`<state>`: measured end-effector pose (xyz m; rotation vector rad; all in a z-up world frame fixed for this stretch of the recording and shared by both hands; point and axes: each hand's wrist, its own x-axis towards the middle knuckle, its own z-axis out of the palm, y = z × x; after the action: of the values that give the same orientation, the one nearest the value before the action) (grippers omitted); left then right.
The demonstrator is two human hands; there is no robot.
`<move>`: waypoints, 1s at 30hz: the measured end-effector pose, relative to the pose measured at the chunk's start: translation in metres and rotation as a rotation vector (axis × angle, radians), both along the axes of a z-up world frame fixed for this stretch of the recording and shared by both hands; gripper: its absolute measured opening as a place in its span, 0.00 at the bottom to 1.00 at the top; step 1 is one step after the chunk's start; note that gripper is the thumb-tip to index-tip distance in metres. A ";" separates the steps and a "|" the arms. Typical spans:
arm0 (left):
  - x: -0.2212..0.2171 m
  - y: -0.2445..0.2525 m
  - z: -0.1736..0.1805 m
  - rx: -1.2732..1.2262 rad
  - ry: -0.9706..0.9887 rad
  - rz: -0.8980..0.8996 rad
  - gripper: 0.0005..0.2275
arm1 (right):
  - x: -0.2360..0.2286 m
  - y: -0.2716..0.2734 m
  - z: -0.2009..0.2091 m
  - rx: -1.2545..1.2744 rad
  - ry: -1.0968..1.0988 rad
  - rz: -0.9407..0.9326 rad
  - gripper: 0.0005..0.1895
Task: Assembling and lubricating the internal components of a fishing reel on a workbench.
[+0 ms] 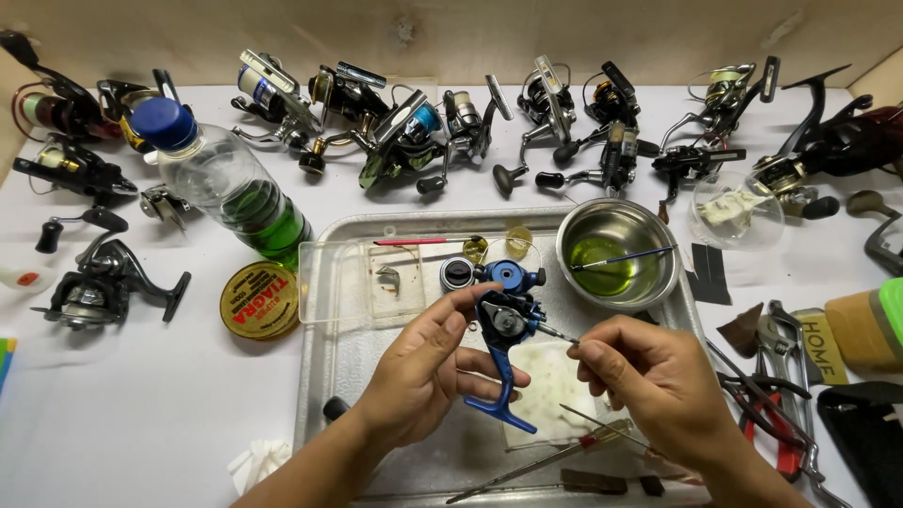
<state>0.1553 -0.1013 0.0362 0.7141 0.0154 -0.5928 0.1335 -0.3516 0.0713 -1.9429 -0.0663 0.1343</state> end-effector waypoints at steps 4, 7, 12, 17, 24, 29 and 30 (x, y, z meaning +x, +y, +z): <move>-0.002 0.000 -0.002 0.023 -0.093 -0.009 0.16 | 0.001 0.003 -0.001 -0.182 -0.172 0.003 0.15; -0.003 0.000 0.001 -0.031 -0.146 -0.020 0.13 | 0.001 0.005 -0.002 -0.240 -0.320 0.020 0.15; -0.004 0.001 0.000 -0.054 -0.189 -0.010 0.13 | 0.001 0.005 -0.005 -0.325 -0.412 -0.008 0.13; -0.004 0.000 0.006 -0.022 -0.211 0.026 0.13 | 0.001 0.009 -0.003 -0.311 -0.440 -0.036 0.10; -0.004 0.001 -0.010 0.017 -0.147 0.068 0.14 | 0.001 0.016 0.003 -0.326 -0.649 -0.001 0.05; -0.004 0.002 -0.003 0.015 -0.185 0.070 0.19 | 0.003 0.016 0.002 -0.322 -0.679 0.021 0.05; -0.005 0.002 -0.004 0.030 -0.222 0.065 0.21 | 0.003 0.015 0.001 -0.322 -0.688 0.031 0.05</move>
<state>0.1507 -0.0997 0.0323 0.8029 -0.1578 -0.4499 0.1365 -0.3361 0.0723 -2.2271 -0.5568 -0.5389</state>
